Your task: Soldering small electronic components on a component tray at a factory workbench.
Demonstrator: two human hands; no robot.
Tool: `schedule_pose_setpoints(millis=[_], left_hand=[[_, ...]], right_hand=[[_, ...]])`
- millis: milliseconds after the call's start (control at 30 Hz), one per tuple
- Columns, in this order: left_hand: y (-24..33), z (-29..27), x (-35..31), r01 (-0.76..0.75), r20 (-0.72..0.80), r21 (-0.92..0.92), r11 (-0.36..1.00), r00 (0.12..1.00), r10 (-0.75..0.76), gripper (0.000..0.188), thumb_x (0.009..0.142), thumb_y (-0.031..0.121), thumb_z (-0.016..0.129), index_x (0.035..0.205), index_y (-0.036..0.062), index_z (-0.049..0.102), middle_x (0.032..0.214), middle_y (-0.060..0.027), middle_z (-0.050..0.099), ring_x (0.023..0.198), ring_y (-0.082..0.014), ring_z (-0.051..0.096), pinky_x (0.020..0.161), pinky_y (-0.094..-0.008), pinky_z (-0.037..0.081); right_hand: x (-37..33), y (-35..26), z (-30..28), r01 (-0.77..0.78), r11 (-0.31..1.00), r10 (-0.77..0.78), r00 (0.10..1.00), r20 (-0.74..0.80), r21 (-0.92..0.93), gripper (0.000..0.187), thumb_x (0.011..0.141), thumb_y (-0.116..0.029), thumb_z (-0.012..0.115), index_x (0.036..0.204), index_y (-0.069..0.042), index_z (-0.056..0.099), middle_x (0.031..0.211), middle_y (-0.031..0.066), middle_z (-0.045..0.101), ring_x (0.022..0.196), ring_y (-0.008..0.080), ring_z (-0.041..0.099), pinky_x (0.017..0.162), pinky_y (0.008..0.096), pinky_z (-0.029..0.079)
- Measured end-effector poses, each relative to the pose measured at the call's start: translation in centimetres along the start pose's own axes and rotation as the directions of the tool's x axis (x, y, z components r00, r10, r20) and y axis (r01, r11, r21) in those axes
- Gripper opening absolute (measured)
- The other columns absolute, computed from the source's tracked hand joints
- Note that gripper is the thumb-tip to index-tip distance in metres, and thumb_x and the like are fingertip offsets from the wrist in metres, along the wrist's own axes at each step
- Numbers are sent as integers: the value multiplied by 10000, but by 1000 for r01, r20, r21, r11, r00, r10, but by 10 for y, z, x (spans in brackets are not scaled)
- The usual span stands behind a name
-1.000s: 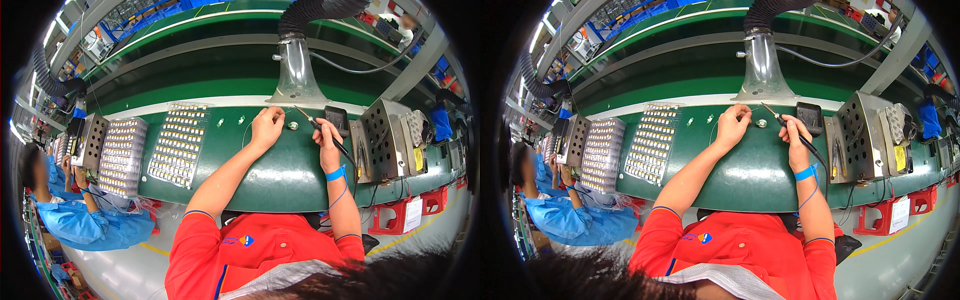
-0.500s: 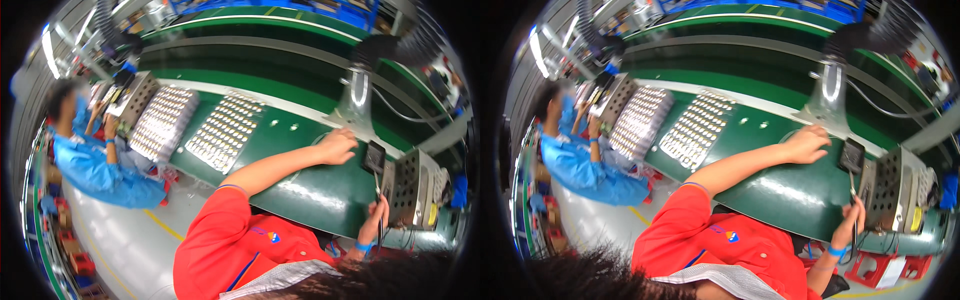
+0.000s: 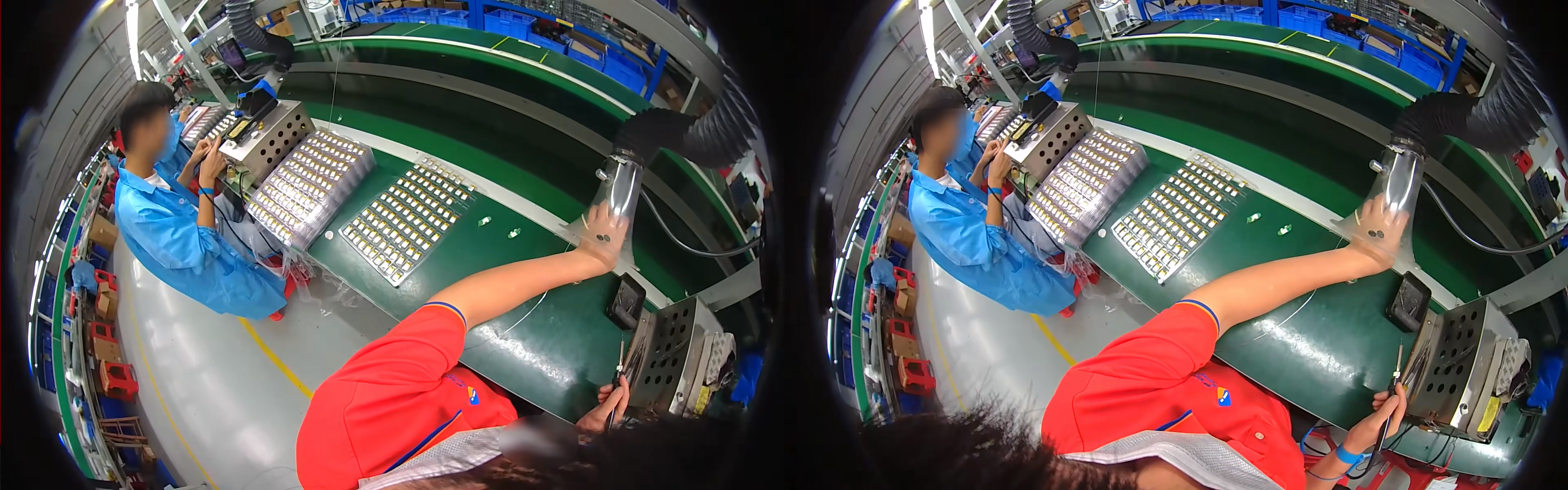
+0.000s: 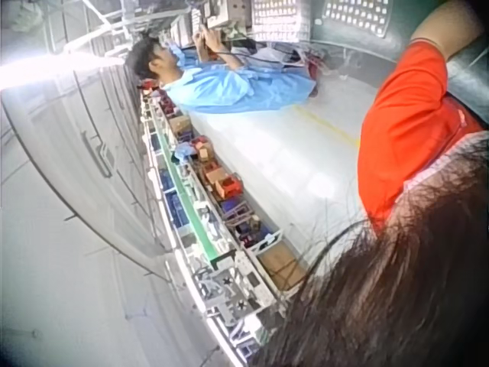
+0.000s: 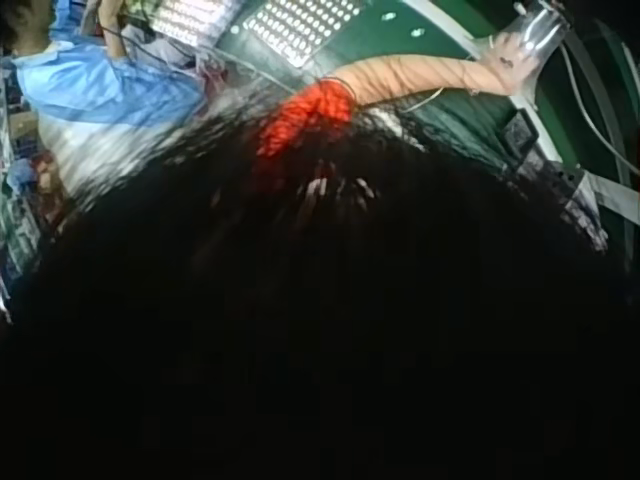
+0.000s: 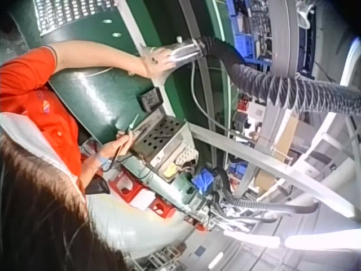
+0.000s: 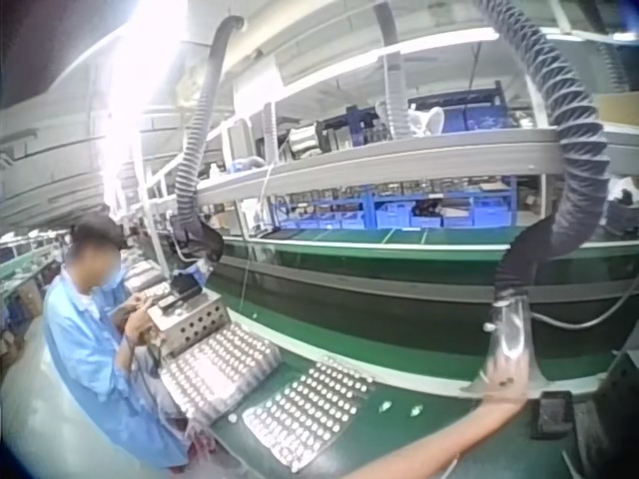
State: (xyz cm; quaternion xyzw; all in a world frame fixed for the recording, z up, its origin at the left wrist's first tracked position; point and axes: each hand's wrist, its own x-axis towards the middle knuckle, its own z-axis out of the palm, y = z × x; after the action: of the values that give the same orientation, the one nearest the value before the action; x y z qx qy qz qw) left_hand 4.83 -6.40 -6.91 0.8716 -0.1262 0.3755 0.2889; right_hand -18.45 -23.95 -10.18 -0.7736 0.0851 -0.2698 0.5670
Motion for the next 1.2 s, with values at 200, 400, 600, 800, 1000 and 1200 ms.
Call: schedule_pose_setpoints(millis=[200, 400, 600, 800, 1000, 1200], left_hand=[[2, -2, -6, 2, -134, -135, 991, 991, -20, 398, 669, -2, 537, 1064, 46, 531, 1141, -237, 431, 1071, -401, 386, 893, -476, 343], [-3, -8, -15, -31, -105, -175, 984, 994, 13, 638, 663, 9, 565, 1282, 60, 416, 1294, -262, 317, 1146, -442, 339, 953, -513, 301], [-13, 11, 4, -78, -118, -162, 984, 991, 59, 703, 623, 28, 581, 1308, 22, 421, 1357, -284, 294, 1191, -455, 341, 1009, -507, 288], [-16, 12, 14, -114, -146, -99, 988, 984, 99, 724, 617, 74, 604, 1314, 18, 414, 1365, -287, 288, 1199, -477, 327, 1012, -523, 274], [-19, -1, 20, -115, -94, -64, 991, 990, 108, 736, 629, 110, 621, 1322, 15, 393, 1362, -276, 285, 1250, -431, 283, 1051, -466, 242], [-14, 3, 19, -95, -42, -49, 994, 995, 93, 728, 643, 164, 632, 1322, 52, 395, 1377, -258, 255, 1255, -419, 270, 1063, -457, 220]], right_hand=[[0, -1, 0, -24, 998, 24, 1000, -3, 49, 276, 948, -158, 432, 1093, 21, 585, 728, 9, 512, 658, 82, 437, 594, 221, 339], [1, -7, 3, -3, 999, 2, 1000, 8, 38, 268, 943, -151, 439, 1080, 22, 593, 718, 13, 523, 646, 79, 443, 586, 220, 343], [-2, -1, -2, -13, 997, 13, 1000, 5, 82, 263, 942, -149, 446, 1076, 15, 602, 715, 16, 533, 636, 74, 442, 574, 213, 342], [-2, -6, 0, -49, 994, 49, 999, 9, 96, 243, 922, -143, 477, 1052, 10, 615, 689, 31, 562, 622, 80, 478, 582, 207, 379], [1, -15, 2, -50, 987, 43, 998, 51, 154, 215, 907, -106, 489, 1024, 23, 616, 705, 41, 566, 638, 85, 494, 591, 205, 389], [2, -9, -2, -28, 985, 17, 998, 64, 173, 220, 927, -135, 486, 1030, 14, 611, 712, 37, 579, 634, 77, 496, 588, 204, 396]])
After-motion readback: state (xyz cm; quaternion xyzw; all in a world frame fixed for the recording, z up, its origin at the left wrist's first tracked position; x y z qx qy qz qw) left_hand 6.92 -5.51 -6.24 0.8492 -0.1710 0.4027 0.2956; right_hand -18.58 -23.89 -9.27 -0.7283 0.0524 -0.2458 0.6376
